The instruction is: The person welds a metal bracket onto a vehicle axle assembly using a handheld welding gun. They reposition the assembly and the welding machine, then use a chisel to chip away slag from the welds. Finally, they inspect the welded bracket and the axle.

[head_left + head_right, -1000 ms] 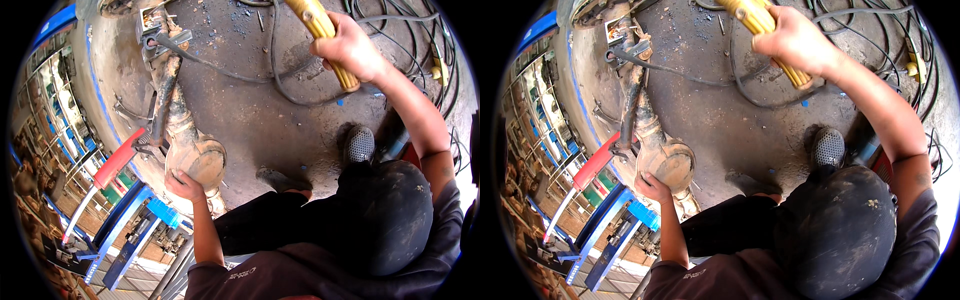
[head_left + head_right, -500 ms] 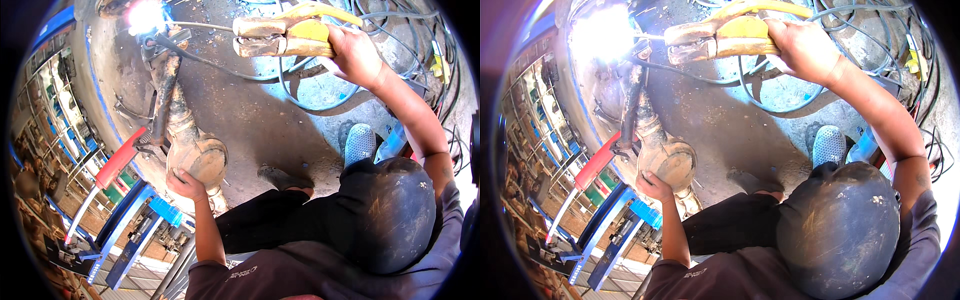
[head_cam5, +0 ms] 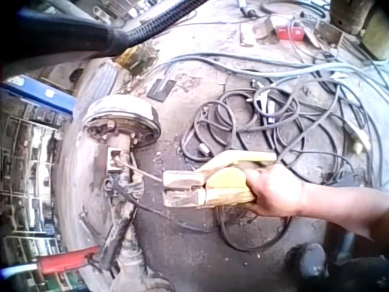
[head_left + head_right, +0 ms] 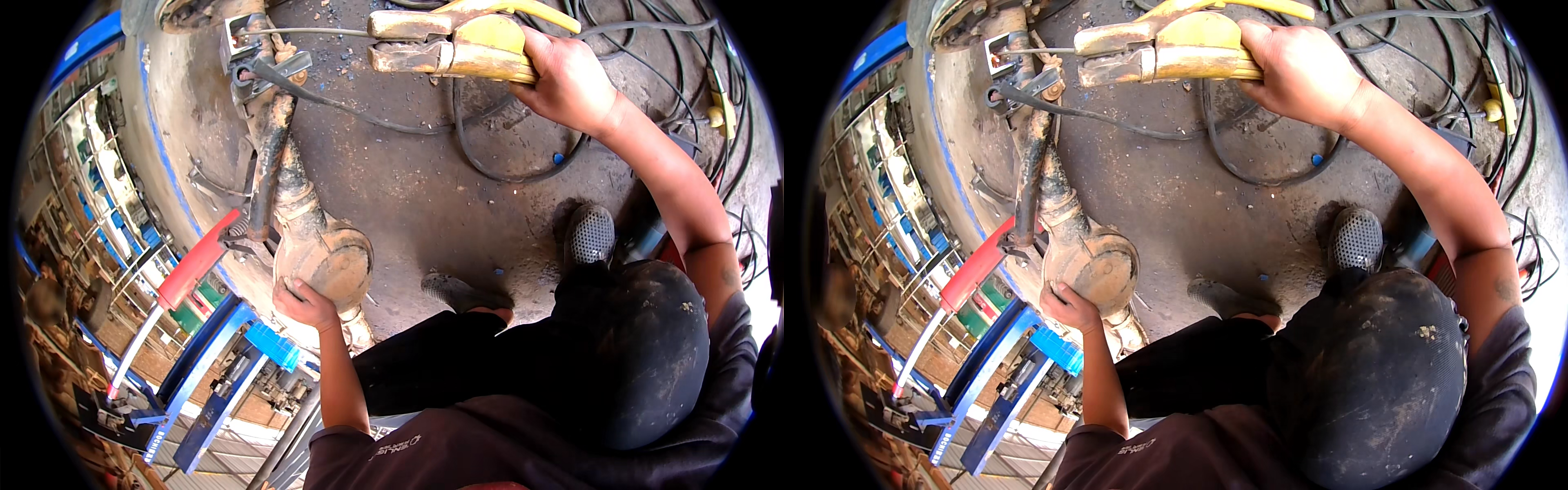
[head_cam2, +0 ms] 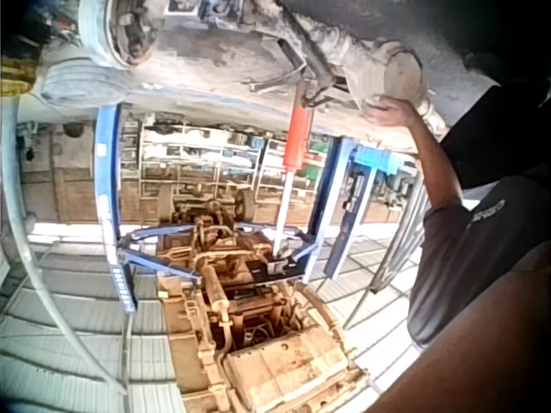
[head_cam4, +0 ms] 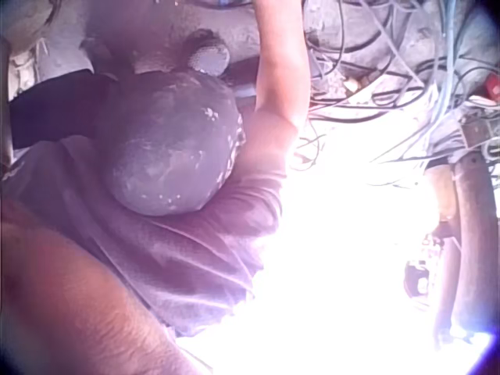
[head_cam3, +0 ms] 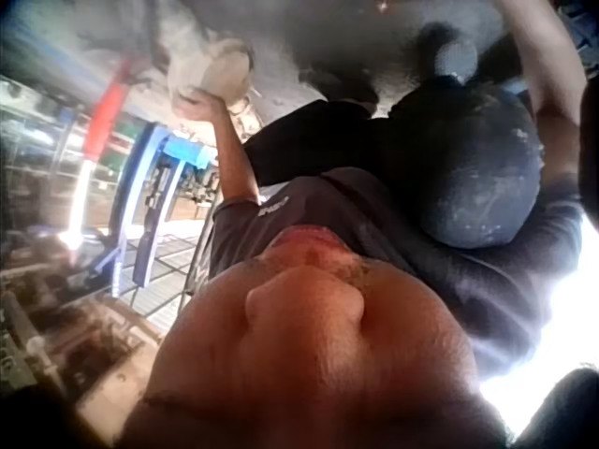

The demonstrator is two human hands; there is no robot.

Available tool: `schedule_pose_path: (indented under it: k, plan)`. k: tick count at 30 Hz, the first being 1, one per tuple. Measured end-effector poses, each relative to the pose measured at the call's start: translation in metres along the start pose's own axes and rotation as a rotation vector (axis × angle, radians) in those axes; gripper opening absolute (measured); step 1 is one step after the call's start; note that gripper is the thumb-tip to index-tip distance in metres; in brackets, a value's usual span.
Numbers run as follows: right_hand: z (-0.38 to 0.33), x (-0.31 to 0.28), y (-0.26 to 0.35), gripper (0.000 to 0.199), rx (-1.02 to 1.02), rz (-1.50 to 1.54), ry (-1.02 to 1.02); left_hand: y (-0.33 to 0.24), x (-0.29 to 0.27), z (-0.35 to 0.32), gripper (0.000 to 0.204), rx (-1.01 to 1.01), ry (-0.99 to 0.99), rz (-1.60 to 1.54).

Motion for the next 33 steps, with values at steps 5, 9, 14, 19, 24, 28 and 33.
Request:
schedule_pose_path:
  k: [5,9,14,19,24,28,33]
  plan:
    - [-0.001,0.003,-0.005,0.033,0.281,0.394,0.059,0.000,-0.001,-0.001,0.049,0.010,-0.009,-0.001]
    - [-0.010,0.027,-0.035,0.033,0.628,0.646,0.245,0.001,0.001,0.000,0.048,0.005,0.007,-0.008]
    - [-0.008,-0.026,0.008,0.034,-0.155,-0.196,-0.083,0.002,-0.001,-0.002,0.047,0.002,0.003,-0.003]
    - [-0.020,-0.026,0.002,0.033,-0.040,-0.134,-0.013,0.001,0.000,-0.002,0.047,-0.010,0.008,-0.016]
    - [-0.023,-0.025,-0.004,0.034,0.023,-0.107,0.044,0.003,0.001,-0.002,0.048,-0.011,0.006,-0.012]
    - [-0.026,-0.026,-0.002,0.034,0.026,-0.045,0.022,0.003,0.000,-0.002,0.049,0.001,-0.005,-0.003]
    - [-0.016,-0.019,0.004,0.033,0.012,-0.032,-0.005,0.003,0.000,-0.002,0.049,-0.005,0.000,-0.002]
Point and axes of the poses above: each hand's wrist, its own z-axis towards the middle knuckle, its own x-axis out of the palm, y = z × x, the point moved 10 cm from there along z, towards the middle knuckle, and after that the axes turned 4 degrees about x, right-handed, at the moved point
